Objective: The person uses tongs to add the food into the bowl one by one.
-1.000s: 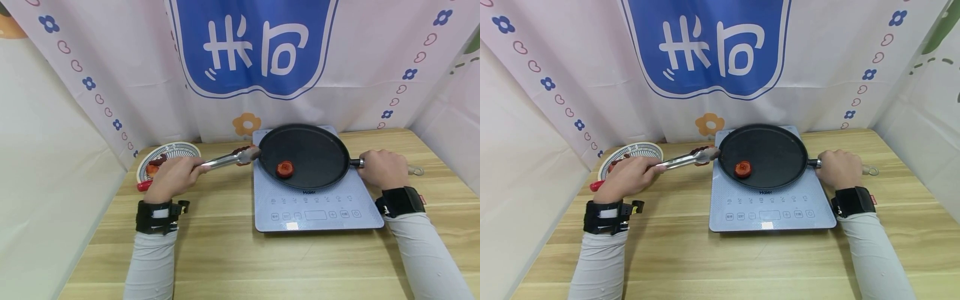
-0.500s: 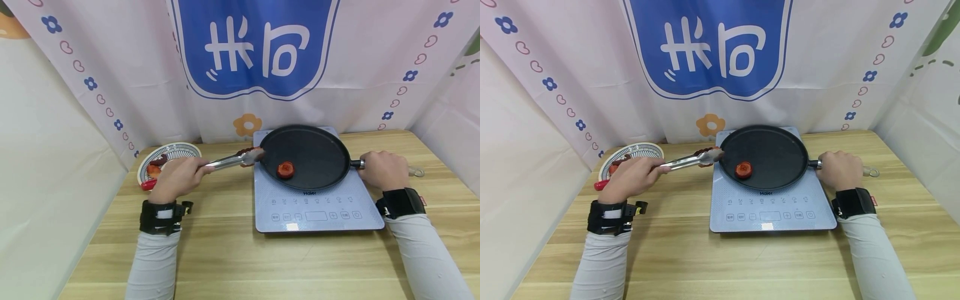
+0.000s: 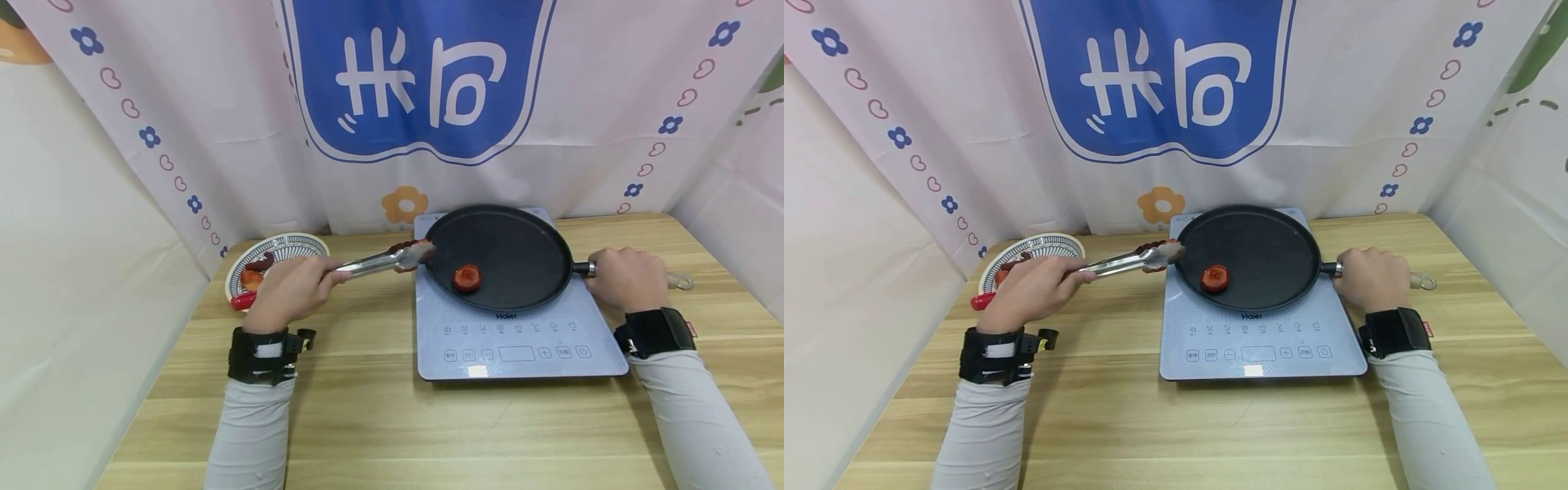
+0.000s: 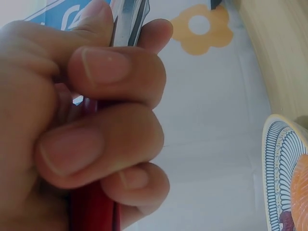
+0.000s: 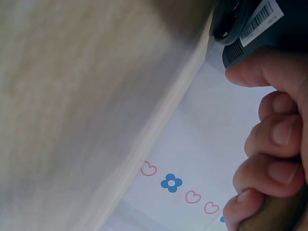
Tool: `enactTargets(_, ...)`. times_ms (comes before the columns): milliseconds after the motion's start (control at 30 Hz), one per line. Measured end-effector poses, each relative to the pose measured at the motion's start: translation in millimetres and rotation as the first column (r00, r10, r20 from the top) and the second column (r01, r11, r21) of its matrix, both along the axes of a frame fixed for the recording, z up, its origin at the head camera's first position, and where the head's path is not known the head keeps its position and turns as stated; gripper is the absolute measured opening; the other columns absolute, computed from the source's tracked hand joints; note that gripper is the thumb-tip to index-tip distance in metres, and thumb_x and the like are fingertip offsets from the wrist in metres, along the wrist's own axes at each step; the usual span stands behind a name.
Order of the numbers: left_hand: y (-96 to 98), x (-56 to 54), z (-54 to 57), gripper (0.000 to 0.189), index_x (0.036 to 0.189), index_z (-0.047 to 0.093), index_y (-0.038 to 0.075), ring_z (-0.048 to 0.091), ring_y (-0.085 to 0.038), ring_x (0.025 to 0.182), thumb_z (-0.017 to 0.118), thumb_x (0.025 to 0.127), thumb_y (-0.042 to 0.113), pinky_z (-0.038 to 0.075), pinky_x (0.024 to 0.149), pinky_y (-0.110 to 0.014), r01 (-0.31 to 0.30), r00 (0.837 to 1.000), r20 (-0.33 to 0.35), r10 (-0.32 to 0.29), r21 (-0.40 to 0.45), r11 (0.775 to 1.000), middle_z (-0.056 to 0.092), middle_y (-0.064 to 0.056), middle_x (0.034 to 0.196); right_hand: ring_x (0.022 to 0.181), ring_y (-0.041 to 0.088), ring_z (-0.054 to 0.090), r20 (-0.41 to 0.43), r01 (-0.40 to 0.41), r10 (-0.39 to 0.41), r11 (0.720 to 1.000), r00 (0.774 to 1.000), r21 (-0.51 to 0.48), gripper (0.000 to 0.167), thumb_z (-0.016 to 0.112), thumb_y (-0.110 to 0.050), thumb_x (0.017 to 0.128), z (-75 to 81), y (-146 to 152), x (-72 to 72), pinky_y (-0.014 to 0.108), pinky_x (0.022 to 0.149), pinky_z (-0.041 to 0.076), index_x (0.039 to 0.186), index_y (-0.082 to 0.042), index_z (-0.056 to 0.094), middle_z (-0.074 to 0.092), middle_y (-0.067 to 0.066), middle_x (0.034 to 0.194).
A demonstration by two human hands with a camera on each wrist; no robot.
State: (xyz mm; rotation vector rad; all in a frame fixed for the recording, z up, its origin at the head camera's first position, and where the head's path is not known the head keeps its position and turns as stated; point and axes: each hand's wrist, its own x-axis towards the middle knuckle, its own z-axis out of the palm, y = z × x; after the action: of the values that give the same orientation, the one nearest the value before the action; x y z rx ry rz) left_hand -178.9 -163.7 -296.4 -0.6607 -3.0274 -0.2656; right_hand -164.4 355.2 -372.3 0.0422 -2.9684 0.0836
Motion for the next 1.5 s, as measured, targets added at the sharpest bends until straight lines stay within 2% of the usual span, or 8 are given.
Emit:
enactTargets(600,2.3,0.8,0.8,0.026,0.097,0.073,0.019,0.046,-0.018,0.062,0.063,0.106,0.041,0.033,0.056,-0.032,0.007,1.0,0.006,-0.007,0.003,1.0,0.048,0.002,0.066,0.056,0.029,0.049,-0.012,0.004,-0.004,1.0,1.0,-0.003,0.014,0.074,-0.02,0.086,-1.5,0.5,0.8,0.043,0.048,0.034,0.078,-0.009,0.07,0.054,0.005,0.06)
enactTargets(833,2.5,1.5,0.9,0.027,0.094,0.071,0.019,0.046,-0.018,0.062,0.062,0.107,0.041,0.033,0.057,-0.032,0.008,1.0,-0.001,-0.008,0.002,1.0,0.047,0.002,0.066,0.058,0.03,0.051,0.014,0.002,-0.002,1.0,1.0,-0.01,0.014,0.073,-0.02,0.087,0.8,1.5,0.2,0.044,0.049,0.036,0.08,-0.008,0.071,0.056,0.007,0.062)
enactTargets(1000,3.9,1.9,0.9,0.026,0.099,0.074,0.018,0.046,-0.018,0.061,0.063,0.106,0.041,0.033,0.056,-0.031,0.004,1.0,-0.005,-0.004,0.007,1.0,0.048,0.001,0.067,0.058,0.03,0.051,0.023,0.006,-0.005,1.0,1.0,-0.01,0.014,0.073,-0.021,0.088,0.7,1.5,-0.5,0.044,0.049,0.036,0.082,-0.008,0.072,0.056,0.007,0.063)
enactTargets(1300,5.0,1.5,-0.4,0.028,0.097,0.072,0.019,0.045,-0.017,0.059,0.062,0.107,0.043,0.032,0.055,-0.031,0.012,0.999,-0.044,-0.011,0.014,1.0,0.047,0.002,0.065,0.056,0.03,0.05,-0.026,0.002,-0.002,1.0,1.0,-0.008,0.014,0.072,-0.019,0.084,-1.0,-0.6,0.1,0.044,0.047,0.035,0.074,-0.012,0.067,0.054,0.006,0.06)
enactTargets(1500,7.6,1.1,-1.2,0.029,0.098,0.072,0.02,0.044,-0.017,0.057,0.059,0.108,0.043,0.032,0.055,-0.031,0.023,0.998,-0.059,-0.022,0.023,0.999,0.046,0.002,0.064,0.056,0.031,0.051,-0.026,0.002,-0.002,1.0,1.0,-0.01,0.012,0.072,-0.019,0.084,-0.2,-0.4,-0.1,0.045,0.047,0.035,0.074,-0.012,0.067,0.056,0.007,0.061)
